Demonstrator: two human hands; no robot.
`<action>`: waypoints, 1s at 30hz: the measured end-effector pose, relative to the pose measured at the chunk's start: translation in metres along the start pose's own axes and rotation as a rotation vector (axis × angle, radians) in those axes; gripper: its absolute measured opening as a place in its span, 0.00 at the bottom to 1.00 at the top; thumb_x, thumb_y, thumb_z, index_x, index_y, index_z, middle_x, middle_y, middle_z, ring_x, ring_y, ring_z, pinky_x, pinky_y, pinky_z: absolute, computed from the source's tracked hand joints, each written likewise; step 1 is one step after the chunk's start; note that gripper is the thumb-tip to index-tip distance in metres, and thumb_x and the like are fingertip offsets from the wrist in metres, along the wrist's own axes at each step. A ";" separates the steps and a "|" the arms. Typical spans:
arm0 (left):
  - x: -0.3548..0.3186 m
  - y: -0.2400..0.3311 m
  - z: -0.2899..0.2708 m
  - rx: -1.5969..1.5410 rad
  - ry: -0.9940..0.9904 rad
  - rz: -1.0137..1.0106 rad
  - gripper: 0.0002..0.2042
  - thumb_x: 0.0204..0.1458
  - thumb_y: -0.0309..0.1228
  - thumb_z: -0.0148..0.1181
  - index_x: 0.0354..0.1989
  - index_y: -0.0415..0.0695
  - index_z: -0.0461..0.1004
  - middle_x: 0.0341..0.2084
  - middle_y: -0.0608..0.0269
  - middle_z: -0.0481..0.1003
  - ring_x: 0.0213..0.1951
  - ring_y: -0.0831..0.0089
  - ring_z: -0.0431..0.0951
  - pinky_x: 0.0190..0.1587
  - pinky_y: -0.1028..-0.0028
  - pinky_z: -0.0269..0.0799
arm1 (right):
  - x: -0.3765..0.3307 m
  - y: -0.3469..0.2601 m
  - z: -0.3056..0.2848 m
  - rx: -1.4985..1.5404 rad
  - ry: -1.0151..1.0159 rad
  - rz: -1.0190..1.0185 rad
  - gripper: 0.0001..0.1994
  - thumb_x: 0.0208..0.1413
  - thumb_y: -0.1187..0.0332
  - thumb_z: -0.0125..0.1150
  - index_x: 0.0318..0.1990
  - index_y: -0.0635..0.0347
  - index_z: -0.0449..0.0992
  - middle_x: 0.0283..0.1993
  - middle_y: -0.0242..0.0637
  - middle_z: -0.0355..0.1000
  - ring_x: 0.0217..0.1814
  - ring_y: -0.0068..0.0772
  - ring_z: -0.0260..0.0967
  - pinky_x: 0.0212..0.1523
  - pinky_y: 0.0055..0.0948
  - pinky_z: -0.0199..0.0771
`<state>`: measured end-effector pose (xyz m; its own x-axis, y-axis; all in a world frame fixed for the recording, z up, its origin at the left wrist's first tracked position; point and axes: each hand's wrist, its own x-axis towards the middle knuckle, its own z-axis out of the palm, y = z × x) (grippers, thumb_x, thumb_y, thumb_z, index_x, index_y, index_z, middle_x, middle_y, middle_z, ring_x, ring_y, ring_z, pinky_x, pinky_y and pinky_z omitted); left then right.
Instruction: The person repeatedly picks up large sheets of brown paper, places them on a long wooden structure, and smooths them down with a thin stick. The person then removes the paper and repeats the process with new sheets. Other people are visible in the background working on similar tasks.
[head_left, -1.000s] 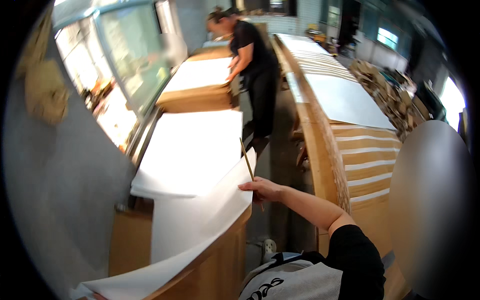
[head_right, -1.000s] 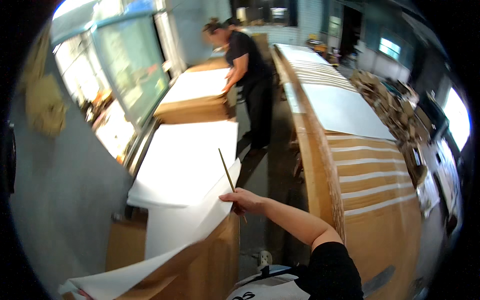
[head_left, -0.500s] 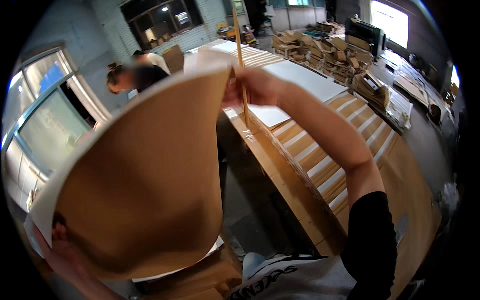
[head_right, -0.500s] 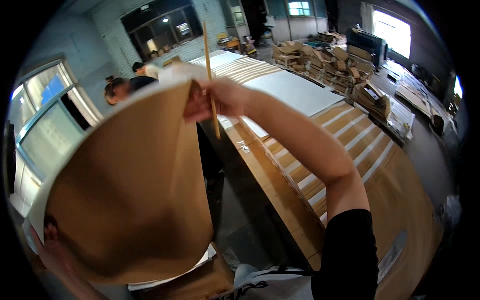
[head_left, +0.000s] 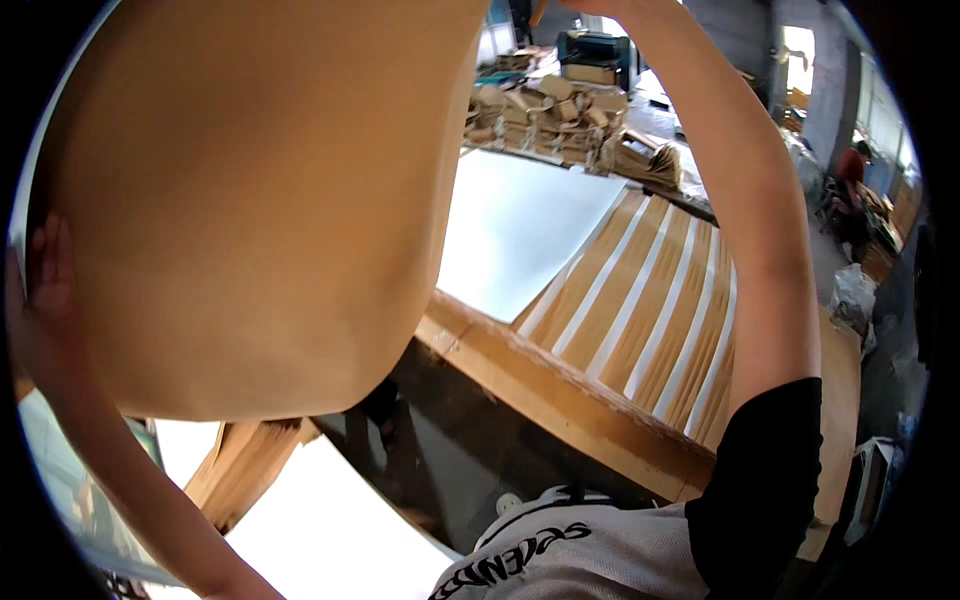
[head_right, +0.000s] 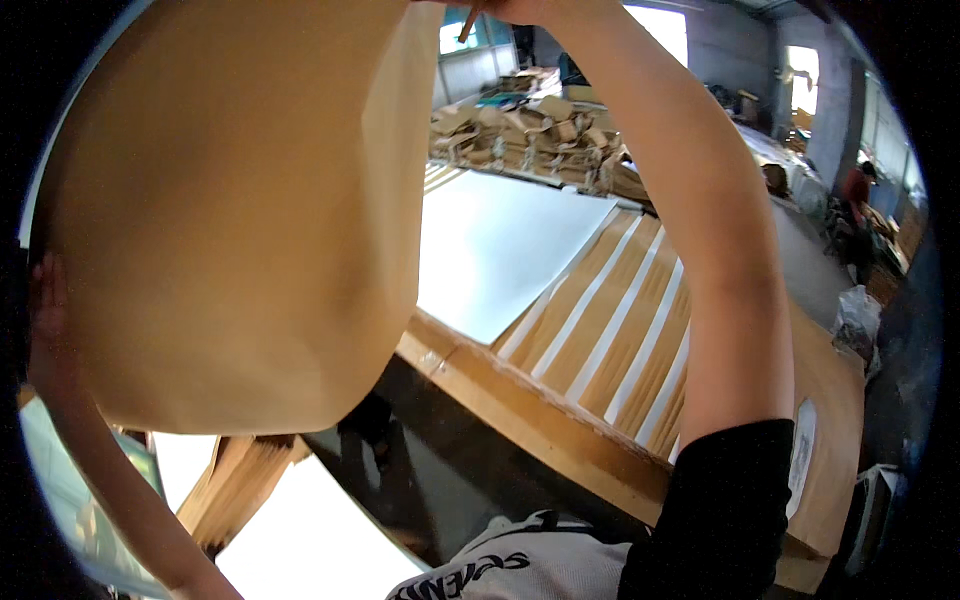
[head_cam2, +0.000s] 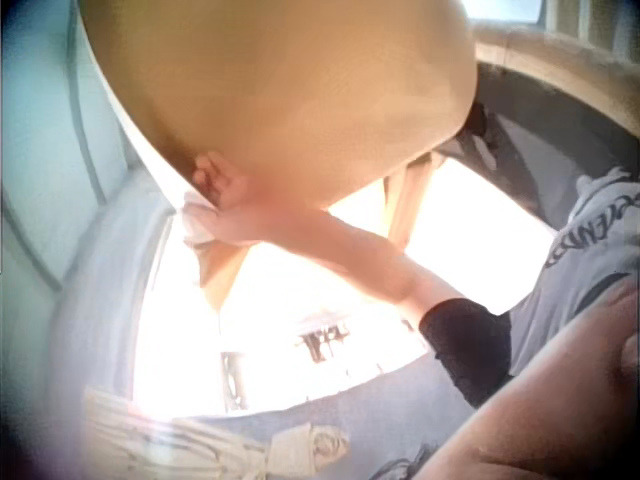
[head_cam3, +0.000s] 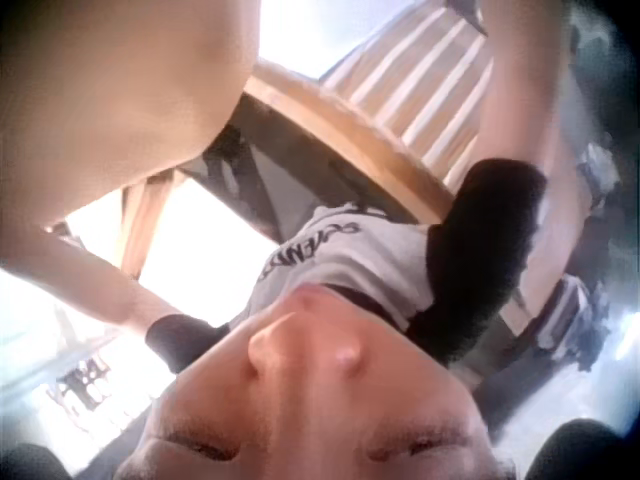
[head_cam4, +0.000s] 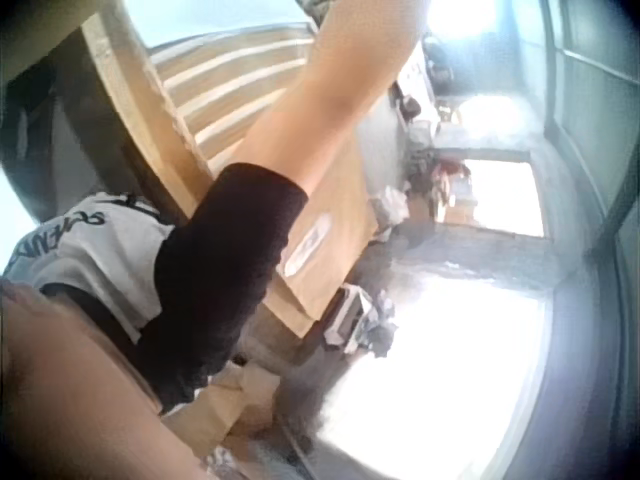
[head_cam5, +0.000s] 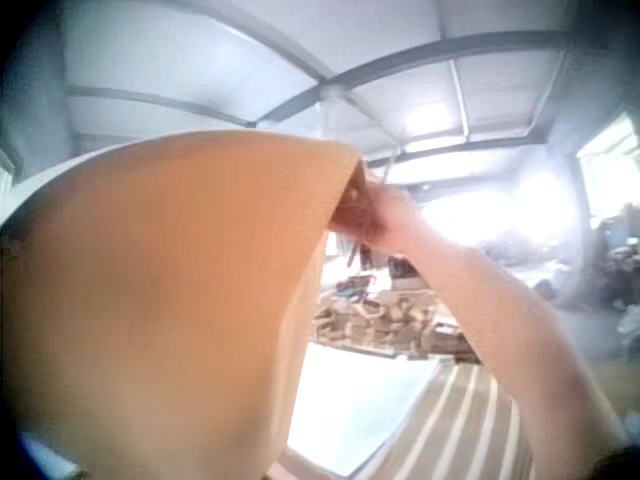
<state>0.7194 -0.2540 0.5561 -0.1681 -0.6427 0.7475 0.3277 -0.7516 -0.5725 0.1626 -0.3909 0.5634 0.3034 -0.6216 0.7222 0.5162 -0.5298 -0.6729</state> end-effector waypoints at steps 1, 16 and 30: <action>0.020 0.028 -0.002 -0.074 0.085 -0.009 0.27 0.51 0.37 0.35 0.61 0.50 0.40 0.60 0.73 0.42 0.60 0.78 0.43 0.62 0.69 0.35 | 0.009 0.004 -0.002 -0.100 0.087 -0.021 0.13 0.57 0.64 0.40 0.44 0.61 0.63 0.38 0.41 0.65 0.43 0.41 0.67 0.41 0.37 0.71; 0.180 0.243 -0.282 1.917 -0.034 -0.035 0.22 0.54 0.41 0.42 0.52 0.39 0.52 0.50 0.53 0.59 0.58 0.60 0.52 0.60 0.61 0.44 | -0.154 -0.012 -0.148 -2.597 0.816 -0.406 0.24 0.50 0.60 0.51 0.52 0.63 0.59 0.53 0.44 0.58 0.54 0.40 0.57 0.53 0.38 0.59; 0.151 0.597 -0.423 1.850 0.957 -0.388 0.25 0.48 0.38 0.54 0.51 0.37 0.59 0.46 0.60 0.66 0.50 0.68 0.63 0.54 0.67 0.54 | -0.253 0.386 -0.056 -0.743 1.868 -0.057 0.27 0.55 0.55 0.46 0.55 0.66 0.55 0.56 0.37 0.56 0.57 0.32 0.52 0.56 0.31 0.54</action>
<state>0.4965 -0.8625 0.1846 -0.5464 -0.8374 0.0115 0.3801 -0.2357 0.8944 0.2408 -0.4704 0.1119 -0.9971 -0.0593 0.0469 -0.0231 -0.3523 -0.9356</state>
